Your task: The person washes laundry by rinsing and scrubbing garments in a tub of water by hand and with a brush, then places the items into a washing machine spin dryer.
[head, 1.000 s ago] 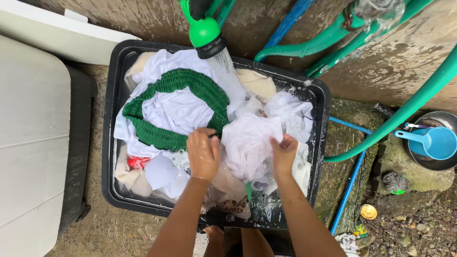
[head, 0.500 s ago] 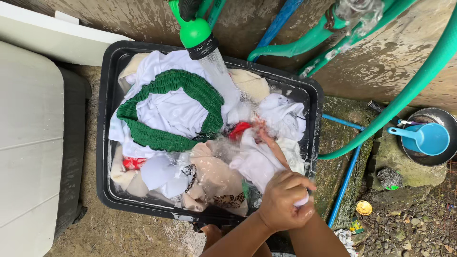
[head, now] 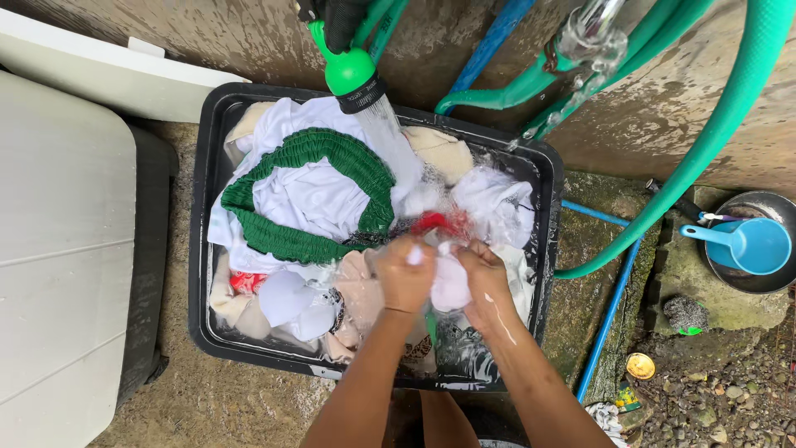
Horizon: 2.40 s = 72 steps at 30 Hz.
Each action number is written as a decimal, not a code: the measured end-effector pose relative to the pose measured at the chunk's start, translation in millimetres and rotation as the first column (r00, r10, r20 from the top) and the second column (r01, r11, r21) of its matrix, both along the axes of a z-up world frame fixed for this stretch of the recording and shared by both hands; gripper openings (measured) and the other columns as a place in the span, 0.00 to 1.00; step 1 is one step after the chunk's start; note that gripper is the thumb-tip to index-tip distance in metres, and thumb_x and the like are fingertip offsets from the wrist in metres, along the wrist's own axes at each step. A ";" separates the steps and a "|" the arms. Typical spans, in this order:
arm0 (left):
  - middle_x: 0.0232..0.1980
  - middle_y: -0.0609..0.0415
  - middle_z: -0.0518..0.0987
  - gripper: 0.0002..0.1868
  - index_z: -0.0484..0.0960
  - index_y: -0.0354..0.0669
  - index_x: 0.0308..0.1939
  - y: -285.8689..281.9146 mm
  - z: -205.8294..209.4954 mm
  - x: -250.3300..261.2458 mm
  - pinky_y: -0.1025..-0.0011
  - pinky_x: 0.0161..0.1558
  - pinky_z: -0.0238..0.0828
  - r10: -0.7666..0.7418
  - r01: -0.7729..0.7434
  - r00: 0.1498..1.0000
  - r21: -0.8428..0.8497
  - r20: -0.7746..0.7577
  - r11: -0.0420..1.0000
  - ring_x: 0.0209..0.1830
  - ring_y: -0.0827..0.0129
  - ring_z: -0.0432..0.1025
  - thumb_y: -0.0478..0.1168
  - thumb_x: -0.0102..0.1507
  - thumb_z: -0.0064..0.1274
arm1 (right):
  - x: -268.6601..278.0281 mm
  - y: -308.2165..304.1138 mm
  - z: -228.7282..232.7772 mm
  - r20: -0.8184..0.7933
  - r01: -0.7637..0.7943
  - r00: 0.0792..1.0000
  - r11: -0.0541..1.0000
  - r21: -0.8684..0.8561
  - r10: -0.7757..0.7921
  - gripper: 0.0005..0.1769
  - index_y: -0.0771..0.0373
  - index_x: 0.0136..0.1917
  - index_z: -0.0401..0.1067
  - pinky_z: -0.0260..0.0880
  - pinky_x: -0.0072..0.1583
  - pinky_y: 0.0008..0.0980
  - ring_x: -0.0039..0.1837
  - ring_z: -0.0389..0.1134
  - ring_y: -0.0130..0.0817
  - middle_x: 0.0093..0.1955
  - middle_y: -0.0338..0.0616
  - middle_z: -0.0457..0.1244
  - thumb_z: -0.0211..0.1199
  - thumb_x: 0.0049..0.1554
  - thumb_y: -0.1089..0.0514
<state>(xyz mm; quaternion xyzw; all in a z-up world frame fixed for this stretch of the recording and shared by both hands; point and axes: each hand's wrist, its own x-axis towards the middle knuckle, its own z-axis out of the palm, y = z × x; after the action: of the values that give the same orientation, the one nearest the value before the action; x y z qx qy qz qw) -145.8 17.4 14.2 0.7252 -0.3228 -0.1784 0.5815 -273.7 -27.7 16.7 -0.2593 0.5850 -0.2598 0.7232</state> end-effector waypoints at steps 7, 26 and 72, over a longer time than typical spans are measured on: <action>0.56 0.44 0.75 0.19 0.72 0.40 0.42 72.6 -38.5 40.6 0.53 0.57 0.63 -0.194 0.088 0.901 0.275 0.389 0.957 0.59 0.50 0.69 0.27 0.47 0.52 | -69.3 -28.6 -107.7 -0.417 -0.571 0.805 0.741 -0.353 0.421 0.22 0.62 0.57 0.63 0.68 0.49 0.32 0.48 0.65 0.29 0.46 0.43 0.64 0.69 0.52 0.63; 0.62 0.51 0.73 0.38 0.68 0.43 0.66 11.6 -18.6 28.4 0.66 0.59 0.67 -0.462 0.655 0.678 0.186 -0.572 0.732 0.59 0.66 0.69 0.40 0.53 0.66 | -55.2 -10.5 113.1 -0.141 -0.710 0.648 0.527 -0.467 0.749 0.15 0.67 0.54 0.72 0.64 0.51 0.27 0.50 0.60 0.22 0.46 0.36 0.62 0.71 0.57 0.59; 0.52 0.44 0.79 0.27 0.86 0.42 0.50 114.3 346.4 -46.1 0.61 0.64 0.66 -0.547 0.590 0.693 -0.068 -0.470 0.805 0.59 0.54 0.71 0.22 0.48 0.53 | 13.0 11.8 234.4 0.580 -0.418 0.776 0.891 0.179 0.248 0.34 0.67 0.62 0.70 0.67 0.59 0.47 0.57 0.71 0.49 0.56 0.59 0.68 0.58 0.63 0.32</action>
<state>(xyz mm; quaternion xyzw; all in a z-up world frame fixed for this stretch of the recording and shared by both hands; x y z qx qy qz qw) -191.9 131.7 360.6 0.5492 -0.3730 -0.5327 0.5248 -260.7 -15.9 251.1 -0.1638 0.3325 -0.0976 0.9236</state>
